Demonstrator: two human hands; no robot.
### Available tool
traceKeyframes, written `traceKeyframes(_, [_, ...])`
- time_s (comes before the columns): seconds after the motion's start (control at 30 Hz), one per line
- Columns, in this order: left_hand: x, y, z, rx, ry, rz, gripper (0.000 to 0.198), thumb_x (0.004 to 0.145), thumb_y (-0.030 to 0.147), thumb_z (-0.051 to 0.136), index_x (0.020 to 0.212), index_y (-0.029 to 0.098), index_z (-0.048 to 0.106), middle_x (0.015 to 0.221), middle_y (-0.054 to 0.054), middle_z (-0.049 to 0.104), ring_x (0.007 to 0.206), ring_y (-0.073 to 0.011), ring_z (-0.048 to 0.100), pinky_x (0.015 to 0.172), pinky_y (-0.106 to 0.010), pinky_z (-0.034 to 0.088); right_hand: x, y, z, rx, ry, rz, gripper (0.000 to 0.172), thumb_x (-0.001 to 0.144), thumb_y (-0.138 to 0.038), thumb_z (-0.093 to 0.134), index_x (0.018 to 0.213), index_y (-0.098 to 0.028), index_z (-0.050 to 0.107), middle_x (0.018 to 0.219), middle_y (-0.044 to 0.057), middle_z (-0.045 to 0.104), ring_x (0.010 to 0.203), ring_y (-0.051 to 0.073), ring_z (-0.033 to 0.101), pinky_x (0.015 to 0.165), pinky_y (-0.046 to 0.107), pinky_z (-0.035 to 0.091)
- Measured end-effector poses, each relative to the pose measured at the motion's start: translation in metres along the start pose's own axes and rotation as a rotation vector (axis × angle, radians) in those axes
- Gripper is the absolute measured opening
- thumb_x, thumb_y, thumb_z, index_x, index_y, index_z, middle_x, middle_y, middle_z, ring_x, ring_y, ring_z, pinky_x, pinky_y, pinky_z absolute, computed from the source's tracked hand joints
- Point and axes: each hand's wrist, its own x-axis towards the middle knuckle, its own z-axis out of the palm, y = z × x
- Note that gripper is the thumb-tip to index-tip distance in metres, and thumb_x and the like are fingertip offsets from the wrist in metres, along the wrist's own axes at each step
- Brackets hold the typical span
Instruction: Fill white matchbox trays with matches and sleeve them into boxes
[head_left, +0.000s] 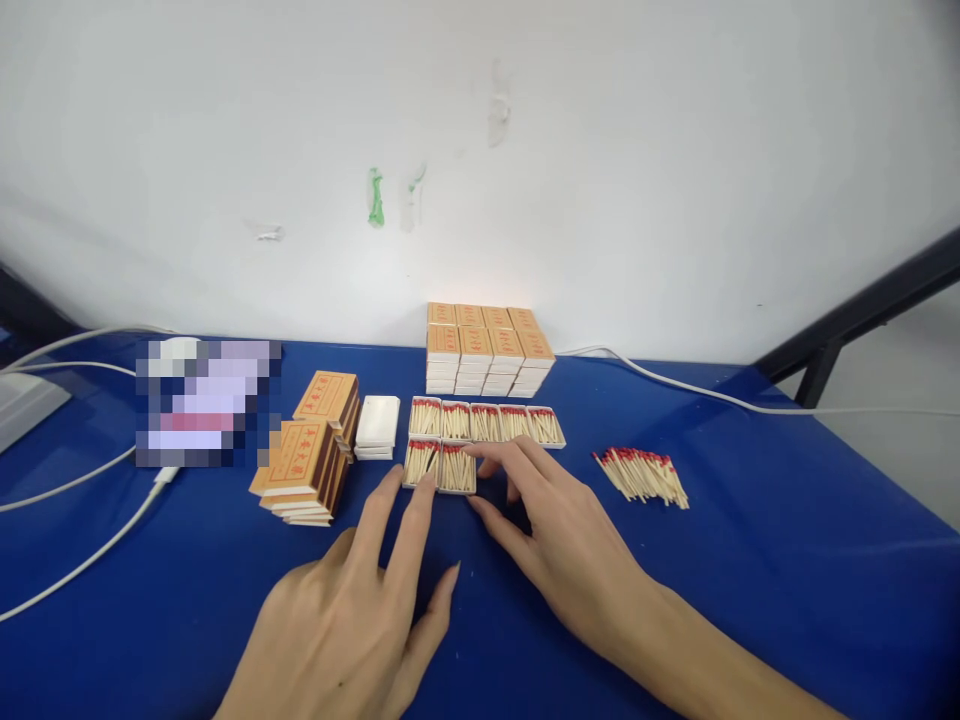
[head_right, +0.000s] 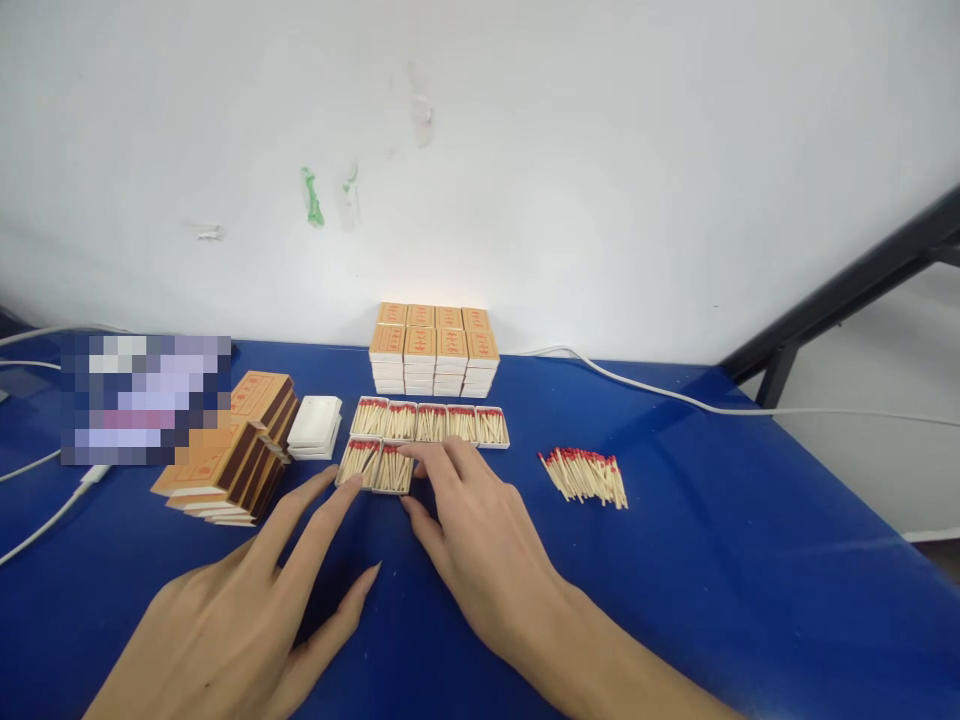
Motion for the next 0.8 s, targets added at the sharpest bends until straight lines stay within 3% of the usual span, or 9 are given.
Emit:
traceKeyframes(0.2, [0.003, 0.0, 0.001, 0.007, 0.014, -0.003, 0.047, 0.113, 0.03, 0.045, 0.15, 0.005, 0.061, 0.145, -0.022, 0.075, 0.068, -0.0253, 0.082, 0.048, -0.038, 0.062, 0.001, 0.0, -0.001, -0.008, -0.007, 0.011, 0.04, 0.106, -0.017, 0.066, 0.142, -0.03, 0.058, 0.126, 0.007, 0.07, 0.098, 0.025, 0.073, 0.075, 0.042, 0.063])
traceKeyframes(0.5, [0.008, -0.008, -0.006, 0.033, 0.151, 0.02, 0.043, 0.108, 0.031, 0.062, 0.144, 0.007, 0.066, 0.139, -0.021, 0.078, 0.088, -0.0324, 0.086, 0.059, -0.039, 0.065, 0.0, -0.002, -0.006, 0.024, 0.001, 0.037, 0.039, 0.107, -0.027, 0.066, 0.144, -0.032, 0.056, 0.13, 0.007, 0.069, 0.106, 0.026, 0.072, 0.08, 0.043, 0.063])
traceKeyframes(0.67, [0.009, -0.01, -0.004, 0.056, 0.073, -0.023, 0.047, 0.109, 0.029, 0.055, 0.15, 0.005, 0.06, 0.157, -0.027, 0.065, 0.093, -0.0347, 0.087, 0.049, -0.036, 0.063, -0.001, -0.006, -0.009, 0.026, -0.005, 0.041, 0.04, 0.108, -0.028, 0.063, 0.146, -0.031, 0.054, 0.132, 0.008, 0.069, 0.106, 0.027, 0.072, 0.078, 0.042, 0.063])
traceKeyframes(0.8, [0.007, -0.01, -0.001, 0.059, 0.018, -0.041, 0.05, 0.109, 0.029, 0.052, 0.153, 0.005, 0.057, 0.159, -0.03, 0.062, 0.095, -0.0359, 0.087, 0.046, -0.035, 0.063, -0.001, -0.007, -0.01, 0.023, -0.014, 0.042, 0.041, 0.107, -0.029, 0.064, 0.147, -0.03, 0.054, 0.132, 0.009, 0.068, 0.105, 0.026, 0.072, 0.078, 0.041, 0.063])
